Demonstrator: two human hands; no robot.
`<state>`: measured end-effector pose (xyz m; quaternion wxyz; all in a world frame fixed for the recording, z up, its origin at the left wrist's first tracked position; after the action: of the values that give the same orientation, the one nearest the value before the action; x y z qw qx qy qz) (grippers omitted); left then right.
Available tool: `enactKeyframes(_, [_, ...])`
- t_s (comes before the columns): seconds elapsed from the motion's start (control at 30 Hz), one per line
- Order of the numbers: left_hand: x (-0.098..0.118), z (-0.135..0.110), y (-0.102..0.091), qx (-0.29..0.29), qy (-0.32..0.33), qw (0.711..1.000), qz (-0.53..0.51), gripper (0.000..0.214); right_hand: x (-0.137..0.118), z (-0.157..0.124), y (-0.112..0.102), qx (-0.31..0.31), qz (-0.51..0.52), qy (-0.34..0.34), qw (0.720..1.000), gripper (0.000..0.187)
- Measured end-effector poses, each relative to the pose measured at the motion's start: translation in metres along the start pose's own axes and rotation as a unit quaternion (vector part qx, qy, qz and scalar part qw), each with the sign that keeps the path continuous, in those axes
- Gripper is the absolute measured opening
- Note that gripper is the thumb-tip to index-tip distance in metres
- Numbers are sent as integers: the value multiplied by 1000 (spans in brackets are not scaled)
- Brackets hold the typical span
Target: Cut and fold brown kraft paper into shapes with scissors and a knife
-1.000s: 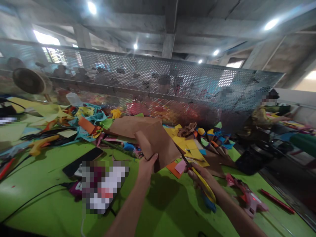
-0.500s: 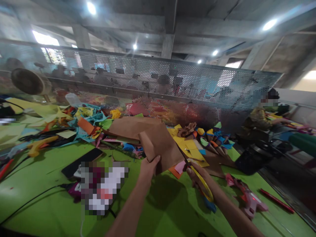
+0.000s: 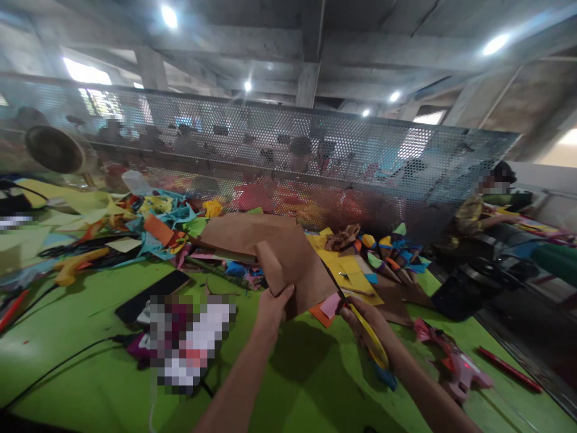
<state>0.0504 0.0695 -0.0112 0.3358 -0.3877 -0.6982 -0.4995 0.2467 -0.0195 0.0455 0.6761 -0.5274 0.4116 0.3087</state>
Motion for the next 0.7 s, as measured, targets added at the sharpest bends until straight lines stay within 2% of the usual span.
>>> enactKeyframes(0.23, [0,-5,5,-18,-1,1000,6,40,-12,-6,-7,7,-14,25,1000,52])
enactKeyframes(0.47, [-6,-5,7,-48,2,998,41,37,-3,-4,-3,19,34,50,998,54])
enactKeyframes(0.7, [-6,-7,7,-36,-14,998,46,41,4,-5,1,39,70,73,994,51])
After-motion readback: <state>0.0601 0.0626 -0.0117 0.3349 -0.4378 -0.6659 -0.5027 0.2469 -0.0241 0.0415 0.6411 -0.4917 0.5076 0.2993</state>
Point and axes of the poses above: each hand's wrist, its own z-axis towards the middle knuckle, its own y-axis out of the palm, x = y × z, the point moved 6 cm from there along z, towards the middle knuckle, and after that the axes turned 9 degrees about x, right-handed, at the moved point
